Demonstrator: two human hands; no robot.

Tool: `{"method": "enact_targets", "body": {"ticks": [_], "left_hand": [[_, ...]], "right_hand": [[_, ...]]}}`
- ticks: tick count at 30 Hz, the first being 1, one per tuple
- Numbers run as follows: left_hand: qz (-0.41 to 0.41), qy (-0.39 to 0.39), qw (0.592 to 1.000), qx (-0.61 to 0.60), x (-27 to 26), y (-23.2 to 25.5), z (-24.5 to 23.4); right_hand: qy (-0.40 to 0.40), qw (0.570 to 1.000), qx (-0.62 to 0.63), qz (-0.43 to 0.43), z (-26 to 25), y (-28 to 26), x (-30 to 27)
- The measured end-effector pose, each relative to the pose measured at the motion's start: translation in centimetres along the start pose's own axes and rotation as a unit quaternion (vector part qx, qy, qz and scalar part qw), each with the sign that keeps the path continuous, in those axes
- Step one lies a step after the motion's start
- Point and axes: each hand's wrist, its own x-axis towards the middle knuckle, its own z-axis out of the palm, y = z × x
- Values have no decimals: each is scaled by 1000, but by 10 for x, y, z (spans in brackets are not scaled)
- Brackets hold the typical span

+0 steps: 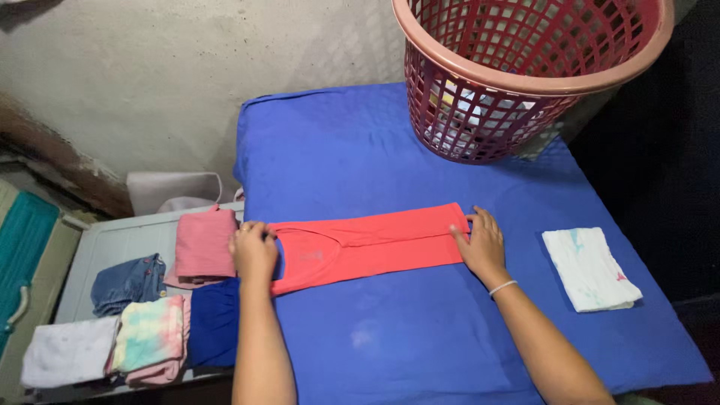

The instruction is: The person folds multiple garments one by one on a blue-covered surface, including a light green top, a pink top, a white top, a patterned cloth, denim shorts, and a red top. Each item is smoothed, folded into a compact rectangle, and placed into a nearby drawer.

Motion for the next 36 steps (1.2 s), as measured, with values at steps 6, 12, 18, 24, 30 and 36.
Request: {"method": "enact_targets", "body": {"ticks": [6,12,18,24,30,36], "left_hand": [[98,150,962,-207,10,-18,-1],[129,22,977,-169,9,2,-9],[144,16,963,-229,14,-9,-11],[117,12,964,-240,16,-10,-4],[106,7,965,-240,16,-11,-3],[113,36,958,-261,14,-16,3]], "right_hand": [[-84,995,-47,35,-11,-13,20],[-123,980,86,132,-36,-46,35],[-63,983,171,-14,-52,-122,30],[-62,973,176,-137,-31,-200,22],[-158,954,205,-155,-34,-222,6],[-128,963,226,-69,-37,-185,17]]}}
